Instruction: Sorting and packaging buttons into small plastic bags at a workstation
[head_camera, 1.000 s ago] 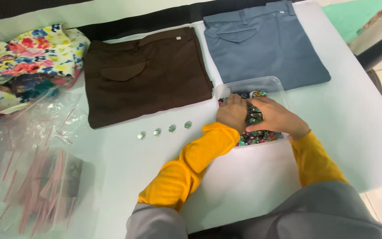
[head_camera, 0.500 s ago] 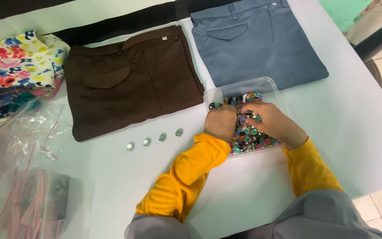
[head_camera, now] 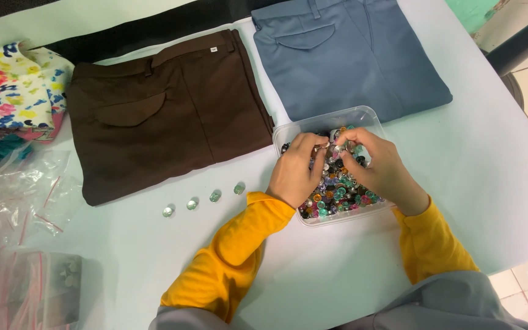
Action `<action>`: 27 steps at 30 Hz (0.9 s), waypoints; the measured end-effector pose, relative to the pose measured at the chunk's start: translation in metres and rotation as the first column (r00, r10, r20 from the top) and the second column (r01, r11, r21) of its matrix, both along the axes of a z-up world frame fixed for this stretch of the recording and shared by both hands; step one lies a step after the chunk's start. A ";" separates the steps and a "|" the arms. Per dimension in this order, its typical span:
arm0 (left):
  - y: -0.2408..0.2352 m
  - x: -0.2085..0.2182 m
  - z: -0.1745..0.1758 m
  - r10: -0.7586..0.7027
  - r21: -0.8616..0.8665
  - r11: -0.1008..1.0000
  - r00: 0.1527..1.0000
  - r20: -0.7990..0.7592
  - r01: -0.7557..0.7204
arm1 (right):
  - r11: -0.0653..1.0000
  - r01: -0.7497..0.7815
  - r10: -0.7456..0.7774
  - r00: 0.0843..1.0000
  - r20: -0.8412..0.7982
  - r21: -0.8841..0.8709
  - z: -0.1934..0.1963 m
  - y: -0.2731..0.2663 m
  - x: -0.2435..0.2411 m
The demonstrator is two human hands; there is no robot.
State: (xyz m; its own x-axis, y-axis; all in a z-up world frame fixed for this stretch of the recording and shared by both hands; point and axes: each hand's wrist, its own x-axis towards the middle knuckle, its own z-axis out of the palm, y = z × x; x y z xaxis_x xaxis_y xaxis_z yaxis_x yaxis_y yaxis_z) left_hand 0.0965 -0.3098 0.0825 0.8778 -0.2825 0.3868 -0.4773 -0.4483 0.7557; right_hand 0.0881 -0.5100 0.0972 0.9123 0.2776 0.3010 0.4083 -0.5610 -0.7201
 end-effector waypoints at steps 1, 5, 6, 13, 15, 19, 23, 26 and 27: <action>0.000 -0.001 0.000 -0.001 -0.001 1.000 1.000 -0.003 0.001 | 1.000 0.001 -0.001 1.000 -0.003 -0.001 0.000 0.000 -0.001; 0.000 -0.006 0.001 0.046 -0.025 0.999 0.999 0.010 -0.045 | 0.996 0.020 -0.011 0.995 -0.100 0.083 0.009 0.004 -0.002; 0.000 -0.007 0.001 0.069 0.019 0.997 0.998 0.015 -0.069 | 0.995 0.023 -0.009 0.991 -0.133 0.100 0.012 0.006 -0.003; -0.001 -0.009 0.000 0.061 0.039 0.997 0.998 0.032 -0.062 | 0.991 0.043 -0.023 0.987 -0.158 0.124 0.013 0.006 -0.004; -0.002 -0.010 -0.002 0.092 0.054 0.994 0.994 0.053 -0.095 | 0.989 0.037 -0.017 0.990 -0.137 0.140 0.019 0.009 -0.005; -0.002 -0.009 0.000 0.083 0.015 0.996 0.995 0.061 -0.084 | 0.994 -0.004 0.007 1.000 -0.030 0.107 0.024 0.008 -0.003; -0.003 -0.009 -0.002 0.100 0.002 0.995 0.991 0.093 -0.101 | 0.989 -0.003 0.006 1.000 -0.019 0.149 0.017 0.009 -0.005; -0.002 -0.008 -0.006 0.099 -0.006 0.995 0.990 0.105 -0.099 | 0.985 0.003 0.001 1.000 -0.028 0.170 0.011 0.008 -0.006; -0.002 -0.008 -0.007 0.092 -0.015 0.996 0.990 0.107 -0.090 | 0.985 0.014 -0.009 0.999 -0.033 0.172 0.008 0.007 -0.006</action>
State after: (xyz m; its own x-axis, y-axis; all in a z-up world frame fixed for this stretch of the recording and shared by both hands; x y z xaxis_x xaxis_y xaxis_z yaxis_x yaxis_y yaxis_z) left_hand 0.0885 -0.3114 0.0760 0.8531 -0.1992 0.4822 -0.5132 -0.4865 0.7070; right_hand 0.0817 -0.5031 0.1054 0.9252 0.2136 0.3137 0.3775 -0.4317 -0.8193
